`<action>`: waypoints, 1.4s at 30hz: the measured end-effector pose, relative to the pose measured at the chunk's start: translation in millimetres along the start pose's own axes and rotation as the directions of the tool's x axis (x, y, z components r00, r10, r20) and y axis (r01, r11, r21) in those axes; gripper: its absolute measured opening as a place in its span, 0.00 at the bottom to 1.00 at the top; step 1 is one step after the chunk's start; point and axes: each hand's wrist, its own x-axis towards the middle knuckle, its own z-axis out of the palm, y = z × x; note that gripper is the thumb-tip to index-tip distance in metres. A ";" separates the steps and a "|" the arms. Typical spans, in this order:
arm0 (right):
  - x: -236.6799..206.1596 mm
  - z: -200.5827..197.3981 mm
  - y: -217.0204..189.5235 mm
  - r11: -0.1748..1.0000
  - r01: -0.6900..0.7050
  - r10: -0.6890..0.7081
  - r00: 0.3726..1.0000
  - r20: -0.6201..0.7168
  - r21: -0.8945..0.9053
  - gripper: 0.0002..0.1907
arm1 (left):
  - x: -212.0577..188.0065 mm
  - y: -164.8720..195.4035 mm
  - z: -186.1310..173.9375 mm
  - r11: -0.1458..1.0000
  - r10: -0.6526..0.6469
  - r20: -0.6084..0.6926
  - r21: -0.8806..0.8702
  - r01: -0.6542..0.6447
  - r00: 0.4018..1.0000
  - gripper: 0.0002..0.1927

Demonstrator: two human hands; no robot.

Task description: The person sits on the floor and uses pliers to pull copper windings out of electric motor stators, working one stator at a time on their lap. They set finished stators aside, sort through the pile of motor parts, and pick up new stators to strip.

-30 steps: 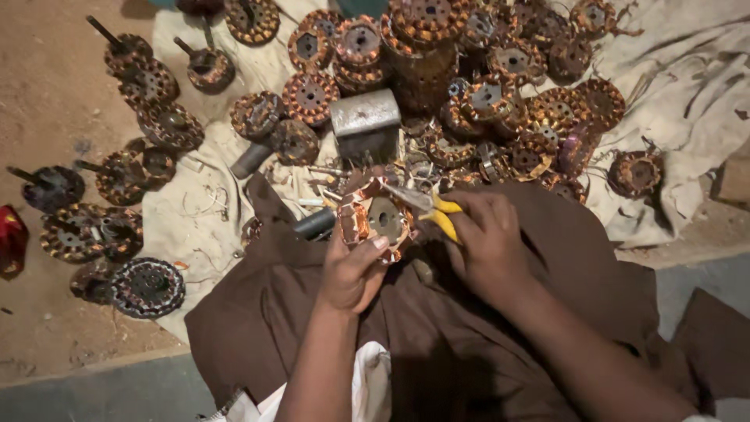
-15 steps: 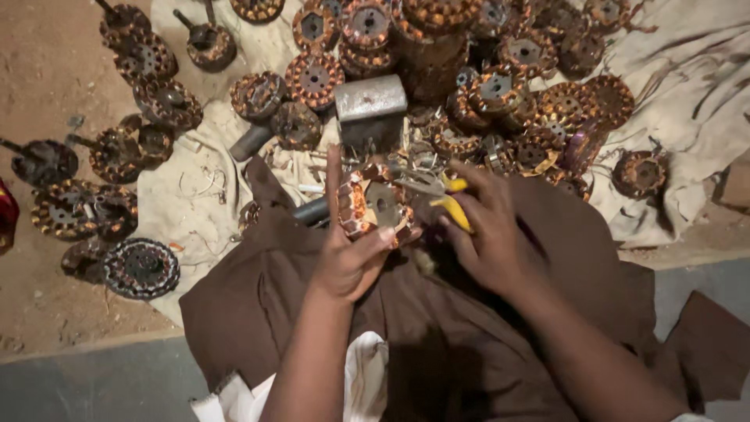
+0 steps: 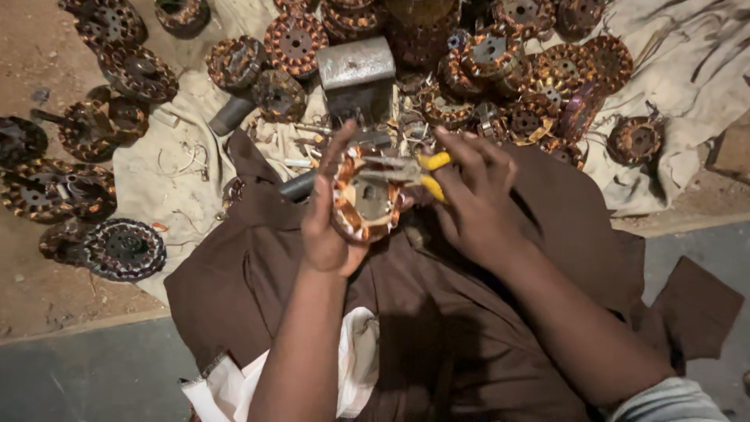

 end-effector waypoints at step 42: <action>-27.3 27.3 13.7 0.305 -0.567 0.347 0.814 0.465 0.765 0.16 | 7.6 22.0 -11.7 0.949 -0.311 0.063 0.072 0.306 0.948 0.41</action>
